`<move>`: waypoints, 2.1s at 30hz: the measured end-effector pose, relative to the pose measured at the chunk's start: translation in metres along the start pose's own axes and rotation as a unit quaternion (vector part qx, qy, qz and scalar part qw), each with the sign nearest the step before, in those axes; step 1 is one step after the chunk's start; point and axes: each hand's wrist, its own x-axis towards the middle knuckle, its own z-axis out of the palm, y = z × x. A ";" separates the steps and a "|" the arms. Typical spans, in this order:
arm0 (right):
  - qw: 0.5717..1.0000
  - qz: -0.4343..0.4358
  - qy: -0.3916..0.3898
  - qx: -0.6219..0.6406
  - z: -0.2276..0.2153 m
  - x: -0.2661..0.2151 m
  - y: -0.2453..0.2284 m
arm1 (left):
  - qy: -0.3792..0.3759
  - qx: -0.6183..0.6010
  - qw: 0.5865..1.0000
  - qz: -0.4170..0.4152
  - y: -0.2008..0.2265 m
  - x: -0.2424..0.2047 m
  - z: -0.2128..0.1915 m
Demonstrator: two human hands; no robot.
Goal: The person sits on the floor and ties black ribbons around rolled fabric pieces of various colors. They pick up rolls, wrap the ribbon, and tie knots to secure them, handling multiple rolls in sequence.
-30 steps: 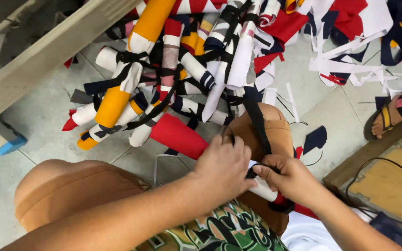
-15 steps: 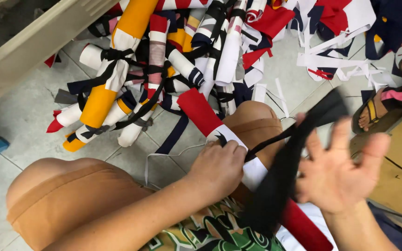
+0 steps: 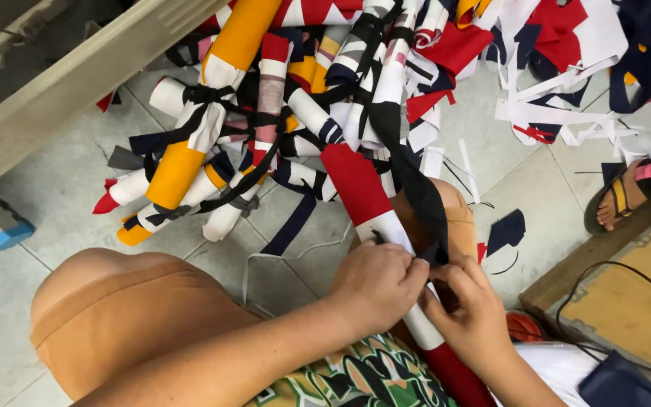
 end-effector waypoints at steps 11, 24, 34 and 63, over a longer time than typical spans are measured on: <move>0.992 -0.107 0.017 0.065 0.004 0.004 0.004 | 0.056 0.096 0.987 0.115 -0.012 -0.021 0.005; 0.969 -0.228 0.093 -0.006 0.019 -0.007 -0.009 | -0.058 -0.075 0.993 -0.074 -0.010 -0.036 -0.002; 0.970 -0.187 -0.153 -0.019 -0.041 0.012 -0.028 | -0.108 0.044 0.989 0.090 -0.013 -0.066 -0.022; 0.798 -0.508 -0.325 0.004 0.100 0.101 -0.159 | -0.339 0.184 0.787 -0.481 -0.172 -0.339 -0.112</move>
